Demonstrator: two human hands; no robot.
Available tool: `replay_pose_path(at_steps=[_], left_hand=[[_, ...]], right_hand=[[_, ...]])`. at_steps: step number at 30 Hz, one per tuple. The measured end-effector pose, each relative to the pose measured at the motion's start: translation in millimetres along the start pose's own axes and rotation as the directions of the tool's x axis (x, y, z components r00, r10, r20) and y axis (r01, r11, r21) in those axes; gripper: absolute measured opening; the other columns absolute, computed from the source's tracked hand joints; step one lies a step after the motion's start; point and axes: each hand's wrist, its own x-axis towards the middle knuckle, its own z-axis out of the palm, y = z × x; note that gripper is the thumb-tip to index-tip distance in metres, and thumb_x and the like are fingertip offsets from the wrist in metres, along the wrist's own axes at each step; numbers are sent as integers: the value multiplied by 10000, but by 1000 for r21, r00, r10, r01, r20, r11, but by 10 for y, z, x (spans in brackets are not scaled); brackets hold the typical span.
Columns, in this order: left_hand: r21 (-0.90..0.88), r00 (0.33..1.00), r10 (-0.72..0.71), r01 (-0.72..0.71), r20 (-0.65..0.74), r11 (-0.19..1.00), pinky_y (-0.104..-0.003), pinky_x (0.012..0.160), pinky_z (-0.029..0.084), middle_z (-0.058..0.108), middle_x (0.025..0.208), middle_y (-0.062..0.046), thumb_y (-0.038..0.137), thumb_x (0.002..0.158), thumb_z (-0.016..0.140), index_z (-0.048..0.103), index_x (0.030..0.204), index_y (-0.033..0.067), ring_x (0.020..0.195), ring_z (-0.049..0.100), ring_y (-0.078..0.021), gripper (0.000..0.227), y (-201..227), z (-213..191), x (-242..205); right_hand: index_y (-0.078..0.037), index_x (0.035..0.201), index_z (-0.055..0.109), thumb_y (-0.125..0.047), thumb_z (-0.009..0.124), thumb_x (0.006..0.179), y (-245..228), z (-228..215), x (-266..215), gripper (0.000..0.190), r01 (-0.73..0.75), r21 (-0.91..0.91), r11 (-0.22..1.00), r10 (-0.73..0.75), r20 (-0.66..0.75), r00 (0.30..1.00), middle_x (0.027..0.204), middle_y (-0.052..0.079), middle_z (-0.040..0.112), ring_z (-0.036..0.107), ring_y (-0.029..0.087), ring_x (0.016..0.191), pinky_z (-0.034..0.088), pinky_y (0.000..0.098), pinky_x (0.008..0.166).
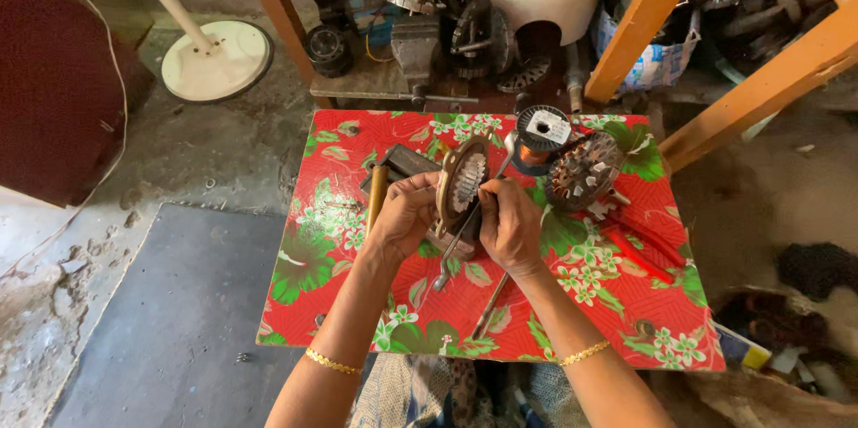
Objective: The person winds copper wire around a stator core held in a vise, using a small metal tool to press the wire into slots. The person repeatedly rotates the stator and adjusts the wire to continue winding.
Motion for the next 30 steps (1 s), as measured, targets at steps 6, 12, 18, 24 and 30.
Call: replay_pose_path(at_steps=[6, 12, 18, 24, 30], left_hand=[[8, 1000, 15, -15, -19, 1000, -262, 670, 569, 748, 920, -72, 30, 1003, 637, 693, 1064, -26, 740, 696, -121, 100, -131, -114, 58], [-39, 992, -1, -4, -129, 999, -186, 496, 407, 715, 841, -17, 24, 991, 642, 708, 1069, -6, 576, 541, -34, 107, -215, -123, 127], [-45, 987, -73, 67, -143, 997, -185, 448, 357, 712, 825, -34, -3, 959, 617, 702, 1066, -19, 554, 536, -45, 137, -123, -109, 182], [-4, 980, -78, 78, -182, 997, -194, 401, 351, 693, 791, -27, 13, 941, 629, 693, 1026, -4, 540, 555, -48, 108, 7, -7, 178], [9, 956, -13, 16, -294, 1000, -226, 498, 500, 717, 781, -67, 17, 948, 623, 702, 942, -41, 574, 637, -93, 98, -109, 80, 224]], right_hand=[[-15, 1002, 582, -27, 637, 992, 160, -20, 42, 58, 119, -6, 993, -119, 19, 993, 852, 148, 612, 636, 346, 761, 492, 431, 666], [-19, 997, 565, -24, 605, 1009, 169, 31, 19, 43, 100, -17, 995, -100, -19, 995, 856, 151, 595, 617, 357, 764, 479, 445, 676], [-14, 996, 557, -44, 607, 1019, 140, 61, 19, 63, 4, -17, 1000, -4, -18, 1000, 834, 153, 583, 612, 357, 741, 474, 441, 655], [-16, 981, 561, -45, 622, 1019, 28, 20, -22, 77, -89, -9, 996, 89, -18, 996, 825, 161, 585, 614, 349, 704, 471, 429, 623], [-32, 964, 573, -64, 652, 1005, -42, -9, -39, 94, -151, -22, 988, 150, -46, 988, 781, 155, 653, 671, 334, 649, 489, 407, 567]])
